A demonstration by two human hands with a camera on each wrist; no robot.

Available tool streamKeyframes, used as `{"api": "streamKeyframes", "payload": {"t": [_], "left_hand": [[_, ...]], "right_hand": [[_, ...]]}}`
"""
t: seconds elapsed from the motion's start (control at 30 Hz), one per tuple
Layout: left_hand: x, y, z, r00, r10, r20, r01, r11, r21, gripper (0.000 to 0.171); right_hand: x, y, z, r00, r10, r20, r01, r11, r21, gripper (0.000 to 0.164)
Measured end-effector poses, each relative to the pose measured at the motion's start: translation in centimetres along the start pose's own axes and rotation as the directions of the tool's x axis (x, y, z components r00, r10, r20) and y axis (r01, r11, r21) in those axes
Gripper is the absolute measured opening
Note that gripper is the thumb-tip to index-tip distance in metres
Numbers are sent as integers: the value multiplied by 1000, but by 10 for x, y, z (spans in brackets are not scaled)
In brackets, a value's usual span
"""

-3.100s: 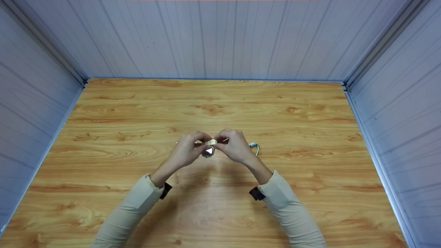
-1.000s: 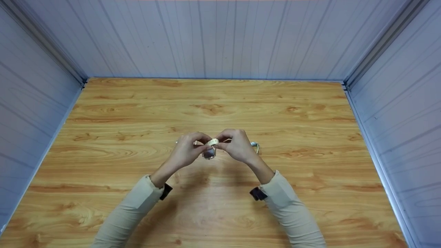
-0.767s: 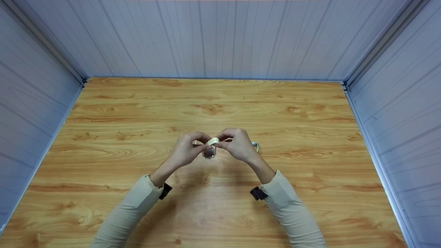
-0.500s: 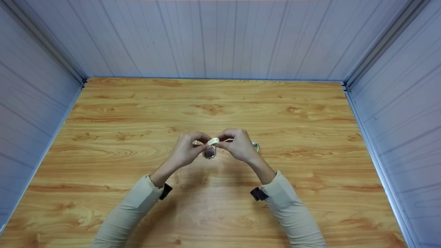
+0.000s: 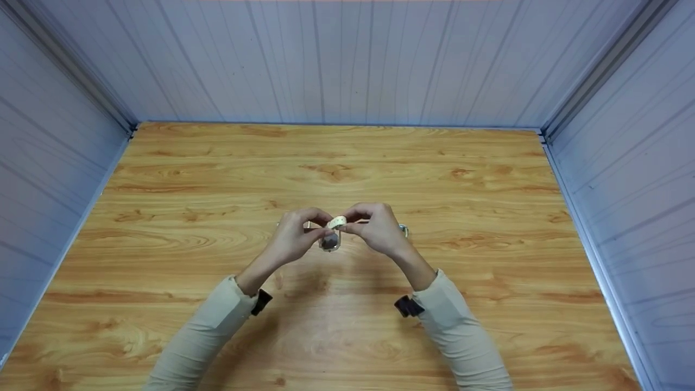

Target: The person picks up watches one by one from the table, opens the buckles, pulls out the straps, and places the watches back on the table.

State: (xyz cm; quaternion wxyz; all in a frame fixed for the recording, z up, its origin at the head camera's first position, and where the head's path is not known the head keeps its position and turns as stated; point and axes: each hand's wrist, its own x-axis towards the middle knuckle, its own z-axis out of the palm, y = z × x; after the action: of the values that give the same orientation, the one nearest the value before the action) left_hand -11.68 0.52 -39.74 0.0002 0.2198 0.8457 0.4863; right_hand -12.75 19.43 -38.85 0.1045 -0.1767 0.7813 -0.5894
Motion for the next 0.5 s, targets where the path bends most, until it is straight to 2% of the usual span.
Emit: {"api": "streamKeyframes", "payload": {"t": [0.13,0.5], "left_hand": [[-1,1,0,1000,-9,7,9,1000,0,8],[0,2,-1,997,-72,23,74,995,-74,10]], "right_hand": [[-1,0,-1,1000,-6,2,6,999,43,16],[-1,0,0,999,4,-41,-2,999,47,19]]}}
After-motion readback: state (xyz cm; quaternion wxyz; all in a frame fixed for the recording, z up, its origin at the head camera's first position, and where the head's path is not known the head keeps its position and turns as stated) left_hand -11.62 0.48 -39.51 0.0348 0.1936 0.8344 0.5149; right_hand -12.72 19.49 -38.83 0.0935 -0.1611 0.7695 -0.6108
